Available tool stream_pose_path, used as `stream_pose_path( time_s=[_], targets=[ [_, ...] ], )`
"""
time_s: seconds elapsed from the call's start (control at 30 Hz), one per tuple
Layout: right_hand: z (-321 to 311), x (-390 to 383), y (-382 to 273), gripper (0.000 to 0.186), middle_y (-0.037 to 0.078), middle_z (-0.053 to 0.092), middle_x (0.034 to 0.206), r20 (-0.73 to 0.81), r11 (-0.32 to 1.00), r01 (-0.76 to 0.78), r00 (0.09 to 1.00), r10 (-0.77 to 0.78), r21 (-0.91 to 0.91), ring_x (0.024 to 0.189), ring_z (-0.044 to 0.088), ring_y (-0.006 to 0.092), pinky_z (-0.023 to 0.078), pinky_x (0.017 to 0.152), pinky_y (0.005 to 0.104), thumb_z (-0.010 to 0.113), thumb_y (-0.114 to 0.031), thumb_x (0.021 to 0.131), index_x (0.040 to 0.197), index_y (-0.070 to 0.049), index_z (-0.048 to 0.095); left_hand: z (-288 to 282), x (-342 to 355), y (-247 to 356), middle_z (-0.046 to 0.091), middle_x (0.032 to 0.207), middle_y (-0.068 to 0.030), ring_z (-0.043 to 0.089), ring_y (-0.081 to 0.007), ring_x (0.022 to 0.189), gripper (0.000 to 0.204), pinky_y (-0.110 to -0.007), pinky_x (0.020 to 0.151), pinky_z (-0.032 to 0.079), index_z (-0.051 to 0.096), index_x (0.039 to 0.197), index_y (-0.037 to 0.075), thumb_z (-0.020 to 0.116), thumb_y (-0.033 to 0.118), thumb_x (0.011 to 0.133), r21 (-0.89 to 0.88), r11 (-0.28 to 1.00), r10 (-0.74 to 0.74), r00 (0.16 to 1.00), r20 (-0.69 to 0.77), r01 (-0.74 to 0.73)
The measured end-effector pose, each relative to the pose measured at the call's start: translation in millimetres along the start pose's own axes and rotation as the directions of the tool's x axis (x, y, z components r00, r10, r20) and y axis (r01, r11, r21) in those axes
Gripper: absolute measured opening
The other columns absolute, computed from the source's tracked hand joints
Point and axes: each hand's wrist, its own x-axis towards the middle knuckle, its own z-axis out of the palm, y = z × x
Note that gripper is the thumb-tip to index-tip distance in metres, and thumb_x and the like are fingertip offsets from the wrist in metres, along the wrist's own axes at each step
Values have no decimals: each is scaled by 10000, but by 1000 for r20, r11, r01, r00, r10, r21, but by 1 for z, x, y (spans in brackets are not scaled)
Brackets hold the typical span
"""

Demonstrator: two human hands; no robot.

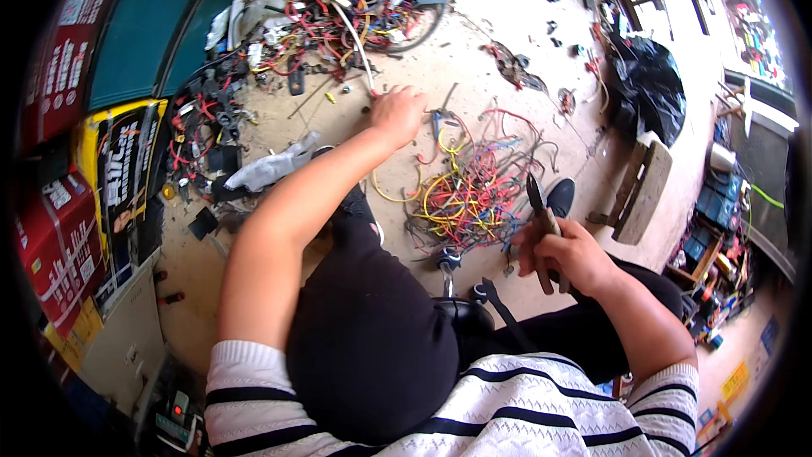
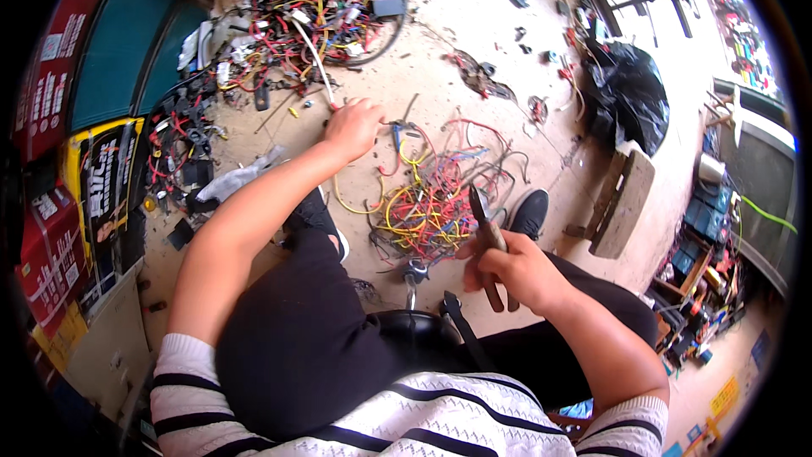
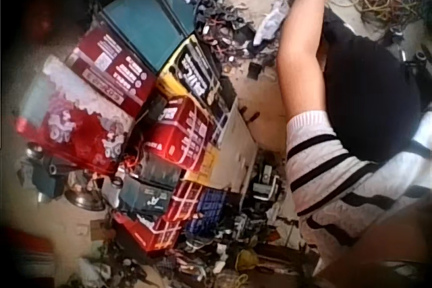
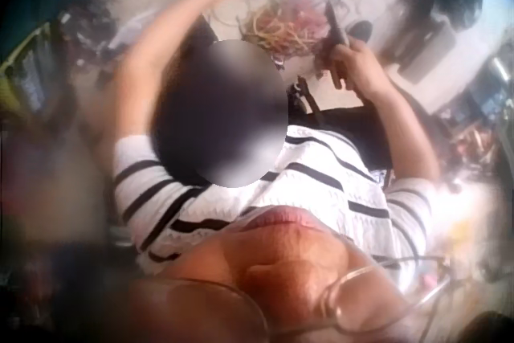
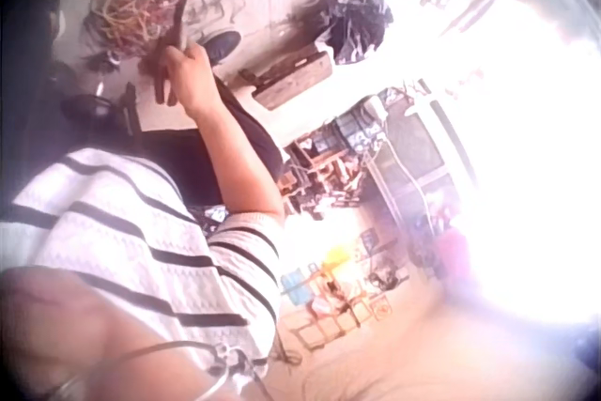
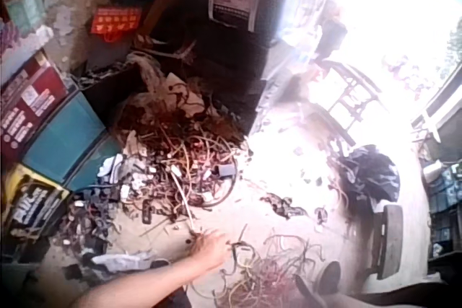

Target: The person strips insulation from multiple colored wires and twists the ends together using pliers.

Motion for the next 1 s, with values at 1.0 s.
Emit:
stream_pose_path(
  time_s=[1.0],
  targets=[
    [-22, 13, 9, 325, 199, 660, 807, -278, 818, -10, 943, -184, -575, 841, 653, 345, 491, 779, 417, 556, -247, 859, 1084, -17, 610, -97, -20, 143, 701, 862, -51, 628, -69, 763, 187, -234, 690, 513, 703, 1009, -34, 694, 91, 870, -881, 372, 125, 925, 359, 292]
  ],
)
